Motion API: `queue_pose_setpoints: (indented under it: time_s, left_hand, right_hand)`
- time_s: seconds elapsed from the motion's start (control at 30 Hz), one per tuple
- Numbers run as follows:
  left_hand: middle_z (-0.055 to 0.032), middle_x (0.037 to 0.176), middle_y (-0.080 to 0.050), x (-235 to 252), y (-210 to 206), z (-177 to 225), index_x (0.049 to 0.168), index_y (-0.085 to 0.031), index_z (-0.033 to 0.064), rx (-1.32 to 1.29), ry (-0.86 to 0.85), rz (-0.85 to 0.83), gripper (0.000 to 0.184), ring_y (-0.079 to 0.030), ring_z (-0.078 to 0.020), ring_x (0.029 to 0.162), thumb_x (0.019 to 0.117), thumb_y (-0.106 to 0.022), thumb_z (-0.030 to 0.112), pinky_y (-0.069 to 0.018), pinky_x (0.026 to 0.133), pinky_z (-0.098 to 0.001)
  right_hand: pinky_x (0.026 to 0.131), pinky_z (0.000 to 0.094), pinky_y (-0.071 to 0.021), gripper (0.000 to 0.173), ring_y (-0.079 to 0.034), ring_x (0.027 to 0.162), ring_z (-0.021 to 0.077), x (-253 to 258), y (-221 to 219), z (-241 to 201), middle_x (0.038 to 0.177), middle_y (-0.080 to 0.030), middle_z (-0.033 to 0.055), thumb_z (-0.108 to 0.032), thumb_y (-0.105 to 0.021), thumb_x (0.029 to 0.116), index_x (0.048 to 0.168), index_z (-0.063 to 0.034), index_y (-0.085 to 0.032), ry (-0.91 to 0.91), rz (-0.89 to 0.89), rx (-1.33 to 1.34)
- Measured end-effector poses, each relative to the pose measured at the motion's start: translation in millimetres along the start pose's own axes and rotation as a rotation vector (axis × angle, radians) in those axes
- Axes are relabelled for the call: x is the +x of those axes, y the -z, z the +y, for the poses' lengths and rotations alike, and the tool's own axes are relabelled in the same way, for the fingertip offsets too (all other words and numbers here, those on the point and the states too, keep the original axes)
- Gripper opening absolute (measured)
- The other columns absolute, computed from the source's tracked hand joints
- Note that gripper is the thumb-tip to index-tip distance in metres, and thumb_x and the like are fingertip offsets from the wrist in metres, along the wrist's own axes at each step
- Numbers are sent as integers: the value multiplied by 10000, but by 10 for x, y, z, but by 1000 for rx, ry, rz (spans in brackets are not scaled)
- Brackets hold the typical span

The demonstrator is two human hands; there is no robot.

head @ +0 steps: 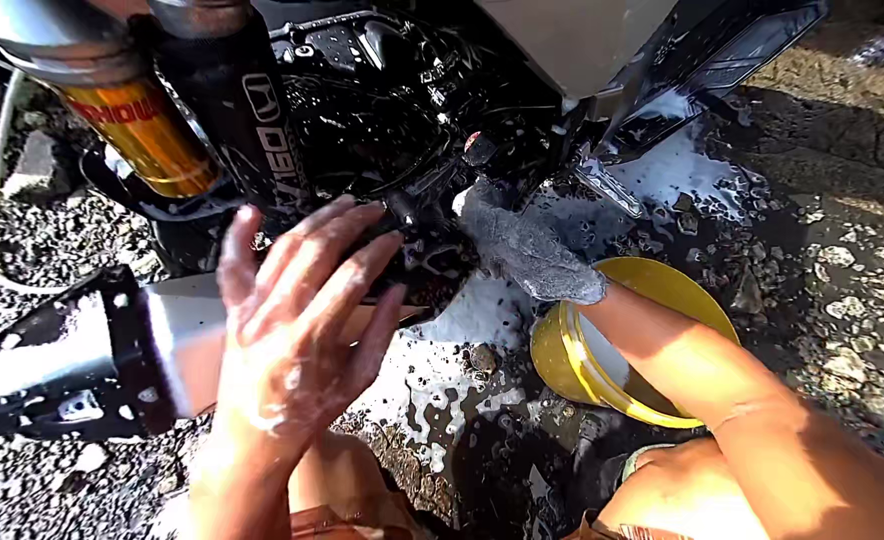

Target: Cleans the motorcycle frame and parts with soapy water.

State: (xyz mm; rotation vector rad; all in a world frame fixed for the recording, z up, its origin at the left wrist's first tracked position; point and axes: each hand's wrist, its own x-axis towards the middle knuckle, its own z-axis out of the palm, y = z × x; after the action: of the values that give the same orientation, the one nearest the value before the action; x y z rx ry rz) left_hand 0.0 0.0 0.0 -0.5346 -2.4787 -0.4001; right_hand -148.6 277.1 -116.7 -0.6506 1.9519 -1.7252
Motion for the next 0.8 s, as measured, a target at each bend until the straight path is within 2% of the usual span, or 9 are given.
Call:
queue_pose_setpoints:
  time_s: [0.1, 0.23, 0.3, 0.4, 0.5, 0.6, 0.67, 0.73, 0.8]
  left_hand:
    - [-119, 1366, -646, -647, 398, -500, 1221, -730, 109, 263, 249, 139, 366, -548, -328, 1347, 984, -606, 359, -337, 1183, -584]
    - [-111, 1401, -622, -877, 455, -687, 1303, -687, 128, 350, 474, 100, 513, -543, -288, 1354, 970, -572, 501, -408, 1134, -518]
    - [-97, 1393, -634, -862, 417, -635, 1269, -712, 150, 364, 479, 128, 508, -546, -290, 1355, 939, -609, 521, -404, 1128, -538]
    - [-83, 1378, -651, -836, 370, -613, 1234, -735, 170, 391, 499, 183, 467, -558, -292, 1344, 939, -619, 513, -411, 1109, -549]
    - [-94, 1370, -657, -837, 339, -572, 1231, -738, 163, 395, 510, 208, 467, -563, -301, 1340, 942, -621, 510, -418, 1100, -556]
    - [-88, 1398, -640, -786, 348, -526, 1252, -725, 166, 379, 486, 216, 488, -534, -303, 1372, 946, -601, 525, -389, 1120, -552]
    - [-75, 1412, -632, -780, 366, -518, 1255, -723, 175, 370, 465, 216, 501, -519, -291, 1388, 942, -593, 544, -367, 1132, -550]
    - [-68, 1389, -650, -759, 359, -557, 1217, -743, 175, 370, 446, 252, 482, -531, -281, 1379, 930, -615, 541, -369, 1139, -548]
    - [-53, 1378, -656, -736, 338, -528, 1197, -746, 181, 381, 474, 257, 472, -534, -267, 1375, 924, -615, 542, -373, 1134, -536]
  right_hand:
    - [1117, 281, -453, 405, -533, 1321, 78, 625, -140, 92, 1473, -558, 32, -161, -426, 1096, 1492, -115, -501, 26, -91, -100]
    - [1017, 318, -535, 384, -621, 1195, 116, 1151, -17, 469, 1348, -639, 56, -232, -425, 1103, 1447, -103, -535, -43, -207, 222]
    - [1040, 295, -515, 356, -609, 1207, 90, 995, -199, 37, 1346, -640, 18, -227, -451, 1100, 1422, -129, -565, -77, -205, 132]
    - [1208, 269, -341, 464, -401, 1454, 62, 934, -275, -266, 1607, -429, 19, -184, -362, 1116, 1567, -82, -396, -46, -272, 131]
    - [1051, 271, -498, 426, -571, 1292, 85, 1168, -291, -22, 1436, -601, 57, -334, -469, 1093, 1441, -107, -563, -29, -190, -63]
    - [1089, 239, -439, 412, -532, 1306, 38, 1183, -403, -439, 1450, -577, 14, -317, -464, 1096, 1458, -135, -540, -198, -247, -167]
    - [894, 230, -539, 340, -629, 1068, 33, 1052, -450, -529, 1208, -664, -10, -341, -512, 1072, 1325, -136, -610, -277, -195, 13]
    - [1023, 253, -501, 411, -588, 1229, 49, 1025, -401, -490, 1377, -624, 10, -318, -482, 1083, 1433, -117, -562, -228, -222, 80]
    - [1009, 236, -496, 392, -580, 1217, 37, 1145, -440, -505, 1370, -611, 20, -296, -446, 1096, 1422, -103, -546, -228, -266, -27]
